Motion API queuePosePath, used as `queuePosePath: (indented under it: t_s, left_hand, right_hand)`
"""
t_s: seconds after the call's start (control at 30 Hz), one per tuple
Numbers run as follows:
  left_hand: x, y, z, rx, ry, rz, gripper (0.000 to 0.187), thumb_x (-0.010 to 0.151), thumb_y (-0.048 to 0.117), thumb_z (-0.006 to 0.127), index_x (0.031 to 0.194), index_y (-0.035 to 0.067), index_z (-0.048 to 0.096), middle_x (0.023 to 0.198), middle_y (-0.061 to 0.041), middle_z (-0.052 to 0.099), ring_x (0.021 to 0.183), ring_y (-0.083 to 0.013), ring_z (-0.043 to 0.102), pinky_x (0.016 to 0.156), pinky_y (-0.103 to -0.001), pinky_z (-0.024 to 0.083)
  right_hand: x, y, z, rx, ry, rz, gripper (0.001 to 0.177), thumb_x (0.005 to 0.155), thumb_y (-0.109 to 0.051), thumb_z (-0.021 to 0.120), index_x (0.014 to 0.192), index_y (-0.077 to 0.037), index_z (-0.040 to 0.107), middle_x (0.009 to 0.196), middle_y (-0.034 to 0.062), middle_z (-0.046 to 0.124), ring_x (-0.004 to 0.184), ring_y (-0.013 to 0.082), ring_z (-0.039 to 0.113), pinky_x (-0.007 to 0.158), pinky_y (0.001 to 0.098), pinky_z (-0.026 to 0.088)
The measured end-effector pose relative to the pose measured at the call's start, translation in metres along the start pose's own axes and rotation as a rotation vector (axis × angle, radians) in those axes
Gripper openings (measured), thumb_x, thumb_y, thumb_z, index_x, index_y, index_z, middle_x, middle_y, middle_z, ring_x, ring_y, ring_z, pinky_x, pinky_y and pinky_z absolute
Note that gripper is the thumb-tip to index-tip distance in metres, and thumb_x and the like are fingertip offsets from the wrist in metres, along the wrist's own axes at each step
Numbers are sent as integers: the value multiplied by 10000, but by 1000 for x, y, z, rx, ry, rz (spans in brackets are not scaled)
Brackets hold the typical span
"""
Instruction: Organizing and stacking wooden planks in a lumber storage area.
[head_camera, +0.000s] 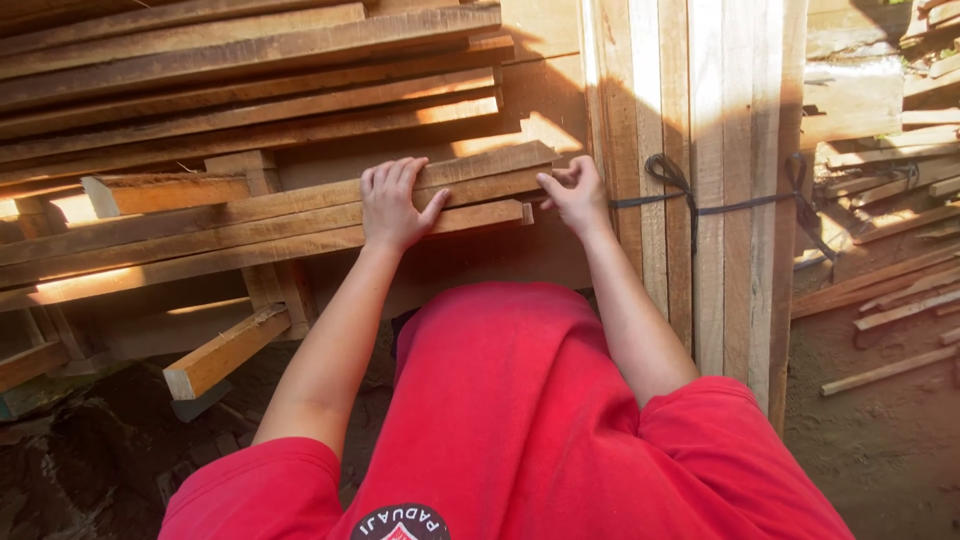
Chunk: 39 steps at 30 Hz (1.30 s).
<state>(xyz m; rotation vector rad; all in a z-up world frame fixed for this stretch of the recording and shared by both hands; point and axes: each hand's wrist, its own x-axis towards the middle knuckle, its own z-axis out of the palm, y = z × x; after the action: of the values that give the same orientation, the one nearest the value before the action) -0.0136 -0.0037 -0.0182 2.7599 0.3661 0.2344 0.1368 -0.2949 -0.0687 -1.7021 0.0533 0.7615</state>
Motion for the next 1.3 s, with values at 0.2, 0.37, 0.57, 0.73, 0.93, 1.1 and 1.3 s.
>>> queuePosePath:
  t_s: [0.2,0.37,0.57,0.73,0.93,1.1,1.3]
  left_hand:
    - [9,4,-11,18,-32,25,537,840,593,755,1213,214,679,1110,31,688,998,-199,624,920,-388,405]
    - [9,1,-12,33,-42,28,537,826,604,748,1196,221,676,1090,38,686,984,-197,630,909,-384,416]
    - [9,0,-8,51,-35,28,512,838,607,729,1187,238,666,1076,59,683,979,-176,629,905,-369,415]
    - [5,-1,-1,65,-26,17,492,880,643,680,1194,266,654,1091,92,681,983,-146,617,916,-348,399]
    - [10,4,-10,62,-78,55,573,860,667,686,1201,209,642,1097,26,693,997,-206,632,931,-403,406]
    - [11,-1,-8,51,-125,39,612,861,685,682,1236,204,625,1129,23,669,1045,-207,629,956,-410,395]
    - [9,1,-8,32,-154,3,600,867,692,680,1243,228,619,1139,47,660,1069,-183,622,970,-393,391]
  right_hand:
    - [-8,-23,5,-15,-45,4,819,939,-175,827,1549,-115,283,1076,167,673,755,137,685,675,210,560]
    - [-11,-7,23,223,24,-57,655,963,-88,756,1524,-173,428,954,56,707,841,88,677,747,179,525]
    - [-21,-20,30,252,83,-109,506,992,-29,670,1465,-168,555,987,45,685,887,82,602,802,193,489]
    - [-3,-36,17,117,125,-46,447,1110,-335,448,1498,-122,511,1522,254,439,1409,435,414,1164,575,311]
    - [45,-48,29,273,-32,77,625,986,-677,558,1273,-141,700,1214,123,667,1215,298,559,1102,456,323]
    - [51,-51,37,242,19,219,542,890,-585,702,1176,-130,773,1273,158,671,1235,331,569,991,451,496]
    - [-43,-39,30,560,30,400,967,1019,-702,489,1643,-55,133,1668,302,131,1536,509,119,1246,597,178]
